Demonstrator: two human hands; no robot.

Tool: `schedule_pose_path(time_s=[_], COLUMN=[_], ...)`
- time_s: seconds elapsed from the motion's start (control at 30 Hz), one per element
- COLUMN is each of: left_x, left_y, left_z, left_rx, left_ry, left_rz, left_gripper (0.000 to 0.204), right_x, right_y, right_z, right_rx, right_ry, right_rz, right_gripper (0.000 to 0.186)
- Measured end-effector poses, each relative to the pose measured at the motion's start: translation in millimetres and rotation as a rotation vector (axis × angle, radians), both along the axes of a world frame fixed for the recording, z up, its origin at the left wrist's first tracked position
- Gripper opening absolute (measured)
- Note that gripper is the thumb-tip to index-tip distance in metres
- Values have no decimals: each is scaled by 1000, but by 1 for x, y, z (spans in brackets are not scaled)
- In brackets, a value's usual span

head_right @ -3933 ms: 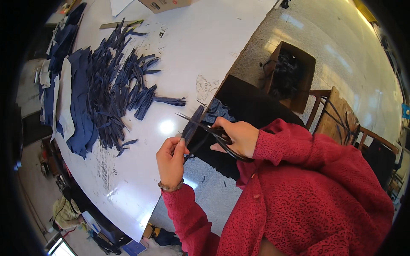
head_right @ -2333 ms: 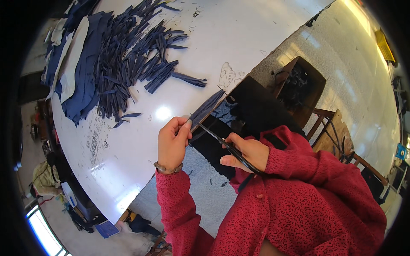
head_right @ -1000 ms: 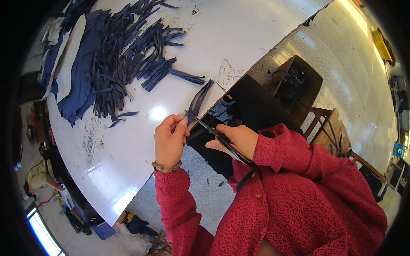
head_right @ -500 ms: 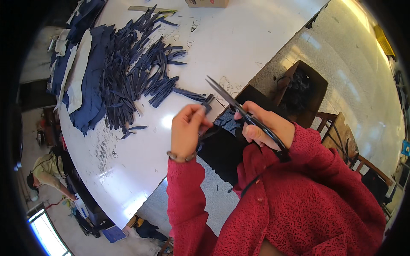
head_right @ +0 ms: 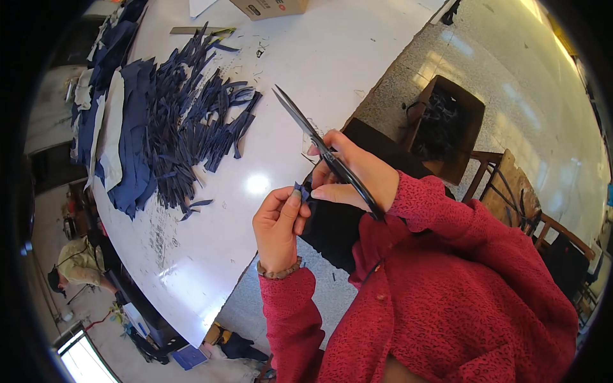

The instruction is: Using scissors to cut small strips of blue fabric from larger pieces.

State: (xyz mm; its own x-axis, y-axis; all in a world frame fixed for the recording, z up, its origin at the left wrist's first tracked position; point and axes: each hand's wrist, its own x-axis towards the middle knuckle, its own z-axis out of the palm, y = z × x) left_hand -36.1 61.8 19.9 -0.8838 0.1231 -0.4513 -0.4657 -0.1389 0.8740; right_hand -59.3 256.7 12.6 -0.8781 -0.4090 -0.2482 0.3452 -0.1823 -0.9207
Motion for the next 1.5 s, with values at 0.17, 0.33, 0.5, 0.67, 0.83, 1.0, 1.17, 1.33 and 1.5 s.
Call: schedule_pose_path(time_s=[0.17,0.33,0.5,0.67,0.83,1.0,1.17,1.33,1.5], left_x=[8,13,16,15,16,19,26,30,28], left_y=[9,10,6,-9,-19,-25,-37,-39,-37], left_z=[5,0,-6,-4,-6,-3,-7,-10,-10], left_rx=[-54,-47,-29,-26,-68,-90,-82,-234,-464], left_ry=[61,63,42,-43,-4,31,71,152,350], left_rz=[4,-7,23,21,-4,-70,-128,-123,-133], left_gripper=[15,10,10,18,22,20,22,21,16], right_x=[3,7,7,3,1,-1,-4,-6,-5], right_y=[-10,-11,-13,-14,-15,-17,-16,-16,-18], right_z=[-2,4,8,1,3,-1,-3,-3,-11], right_rx=[7,37,47,27,2,9,33,7,21], right_ry=[-33,-77,-95,-65,-84,-81,-60,-63,-16], right_rz=[7,1,-11,-12,-36,-33,-74,-67,-50], right_gripper=[49,46,46,46,49,47,45,45,46])
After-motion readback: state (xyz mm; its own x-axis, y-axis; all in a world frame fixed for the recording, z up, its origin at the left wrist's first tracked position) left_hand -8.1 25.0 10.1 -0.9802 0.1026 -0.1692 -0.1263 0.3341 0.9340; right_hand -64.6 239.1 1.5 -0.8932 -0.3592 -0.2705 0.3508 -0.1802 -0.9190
